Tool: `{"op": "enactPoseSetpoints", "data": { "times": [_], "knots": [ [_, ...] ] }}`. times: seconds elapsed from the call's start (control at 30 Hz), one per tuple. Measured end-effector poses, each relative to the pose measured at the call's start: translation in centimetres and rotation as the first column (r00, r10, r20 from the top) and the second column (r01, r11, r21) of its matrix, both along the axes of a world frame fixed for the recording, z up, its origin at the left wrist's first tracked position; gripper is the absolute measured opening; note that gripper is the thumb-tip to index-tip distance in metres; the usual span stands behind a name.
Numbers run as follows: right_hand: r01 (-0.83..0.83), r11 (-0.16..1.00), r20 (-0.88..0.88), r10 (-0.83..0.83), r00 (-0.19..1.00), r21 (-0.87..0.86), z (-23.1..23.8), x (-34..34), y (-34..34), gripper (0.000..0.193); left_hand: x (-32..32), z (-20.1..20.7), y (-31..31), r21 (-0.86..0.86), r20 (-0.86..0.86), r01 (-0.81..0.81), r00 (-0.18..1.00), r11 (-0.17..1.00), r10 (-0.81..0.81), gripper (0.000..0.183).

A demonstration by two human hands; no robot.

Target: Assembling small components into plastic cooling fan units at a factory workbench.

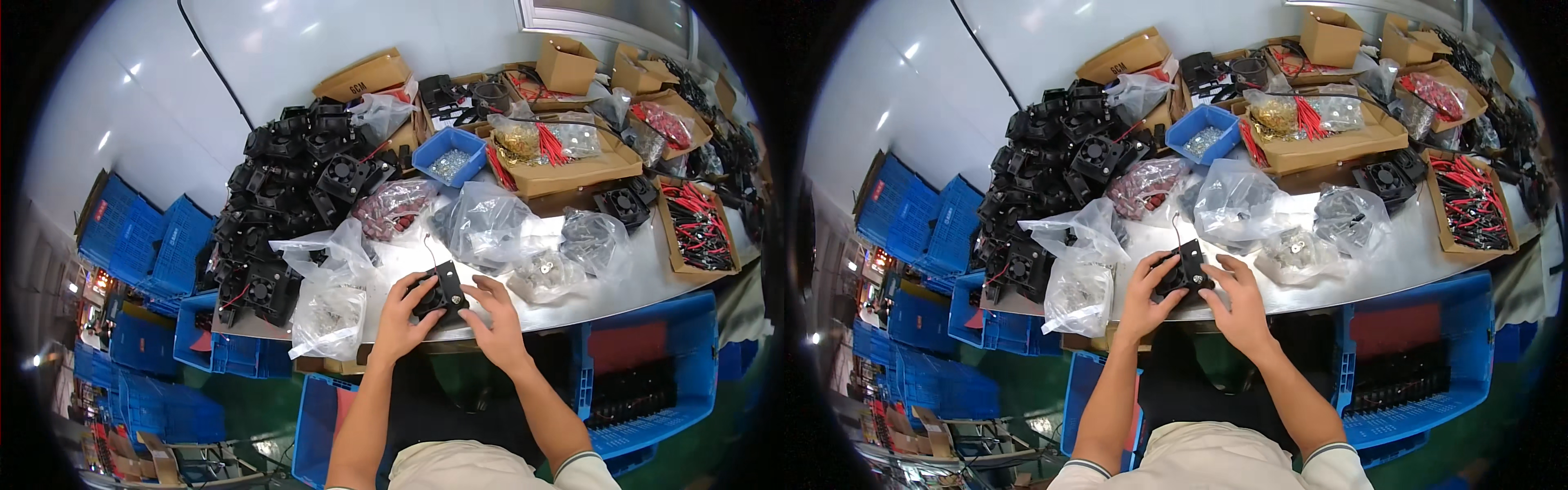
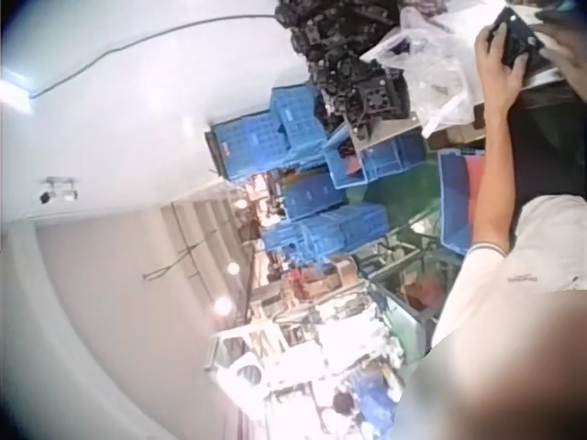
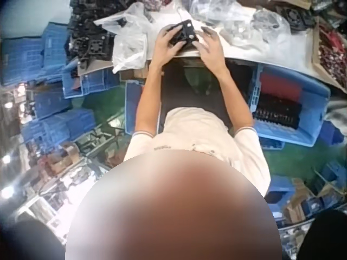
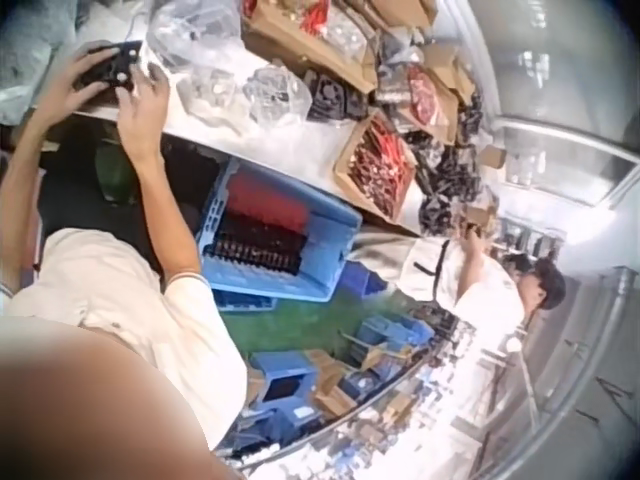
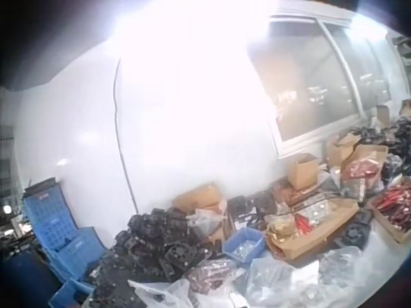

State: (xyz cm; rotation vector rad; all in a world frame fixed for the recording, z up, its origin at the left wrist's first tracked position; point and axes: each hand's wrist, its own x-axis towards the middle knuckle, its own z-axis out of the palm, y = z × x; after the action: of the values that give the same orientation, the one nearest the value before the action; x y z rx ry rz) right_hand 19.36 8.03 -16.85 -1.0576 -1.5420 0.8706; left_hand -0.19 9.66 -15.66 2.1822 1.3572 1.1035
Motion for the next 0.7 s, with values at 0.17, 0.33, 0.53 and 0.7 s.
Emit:
{"op": "enactPoseSetpoints", "data": {
  "times": [0.17,0.33,0.53,0.7],
  "knots": [
    [0.000,0.990,0.093,-0.013,0.996,0.139,-0.6,-0.6,1.6,0.024,0.2,-0.3,0.1,-0.020,0.034,-0.005,0.999,1.000,0.006,0.056],
    [0.007,0.999,0.082,-0.010,0.997,0.039,0.1,-0.7,1.3,0.022,0.1,-0.3,0.1,0.002,0.018,0.000,1.000,1.000,0.000,0.056],
    [0.000,1.000,-0.012,0.000,1.000,0.000,-0.3,-0.7,1.1,0.018,0.2,-0.5,0.1,-0.013,0.035,0.006,0.999,1.000,-0.006,0.055],
    [-0.002,1.000,0.067,0.000,0.998,0.027,-0.2,-0.6,1.3,0.022,0.1,-0.3,-0.1,-0.003,0.030,0.000,1.000,1.000,0.000,0.056]
  ]
}}
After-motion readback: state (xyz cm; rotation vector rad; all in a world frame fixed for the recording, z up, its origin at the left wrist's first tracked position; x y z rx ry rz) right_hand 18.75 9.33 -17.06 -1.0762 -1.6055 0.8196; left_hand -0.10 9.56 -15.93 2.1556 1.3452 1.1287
